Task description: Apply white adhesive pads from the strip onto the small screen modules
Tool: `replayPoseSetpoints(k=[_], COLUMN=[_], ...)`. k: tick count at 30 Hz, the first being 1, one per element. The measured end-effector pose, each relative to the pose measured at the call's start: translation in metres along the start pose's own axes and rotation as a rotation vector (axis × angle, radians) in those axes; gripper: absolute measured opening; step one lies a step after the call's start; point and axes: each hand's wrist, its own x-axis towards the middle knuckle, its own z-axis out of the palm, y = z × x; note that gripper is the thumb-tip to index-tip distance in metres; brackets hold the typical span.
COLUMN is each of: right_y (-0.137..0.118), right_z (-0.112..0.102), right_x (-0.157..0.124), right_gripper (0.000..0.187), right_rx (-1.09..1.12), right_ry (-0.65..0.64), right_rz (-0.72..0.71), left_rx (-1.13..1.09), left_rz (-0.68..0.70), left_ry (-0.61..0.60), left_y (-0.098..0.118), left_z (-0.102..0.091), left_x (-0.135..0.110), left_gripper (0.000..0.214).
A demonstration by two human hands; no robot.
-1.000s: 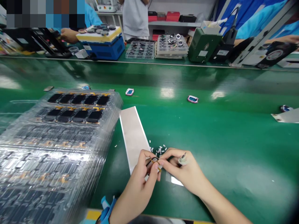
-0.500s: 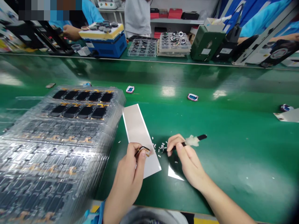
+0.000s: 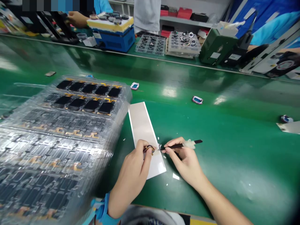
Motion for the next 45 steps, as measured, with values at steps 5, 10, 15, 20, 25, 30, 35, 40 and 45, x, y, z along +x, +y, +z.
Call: replayPoseSetpoints(k=[5, 10, 15, 20, 25, 30, 35, 40, 45], right_y=[0.0, -0.001, -0.009, -0.028, -0.039, -0.035, -0.028, -0.025, -0.024], right_z=[0.0, 0.001, 0.002, -0.008, -0.021, -0.02, -0.017, -0.023, -0.025], right_x=[0.0, -0.002, -0.002, -0.001, -0.005, -0.005, -0.007, -0.007, -0.004], right_gripper=[0.007, 0.008, 0.015, 0.02, 0.018, 0.019, 0.014, 0.006, 0.007], right_rx=[0.095, 0.008, 0.162, 0.311, 0.315, 0.24, 0.029, -0.039, -0.058], right_ry=[0.017, 0.03, 0.032, 0.109, 0.282, 0.149, -0.059, -0.112, -0.107], right_rz=[-0.001, -0.004, 0.059, 0.085, 0.03, 0.08, 0.031, 0.01, 0.021], left_rx=[0.013, 0.018, 0.038, 0.032, 0.045, -0.093, -0.16, -0.221, -0.253], left_rz=[0.012, 0.023, 0.013, 0.014, -0.002, 0.019, 0.018, -0.001, 0.02], left_ry=[-0.006, -0.006, -0.007, 0.01, 0.04, 0.152, 0.151, 0.05, 0.054], left_y=[0.001, 0.001, 0.002, 0.002, 0.004, 0.006, 0.005, 0.006, 0.006], left_z=[-0.001, 0.0, -0.001, 0.0, 0.002, 0.002, 0.0, 0.005, 0.008], left_x=[0.001, 0.001, 0.002, 0.002, 0.0, -0.003, -0.006, -0.007, -0.009], left_gripper=[0.011, 0.012, 0.011, 0.011, 0.01, 0.011, 0.011, 0.011, 0.01])
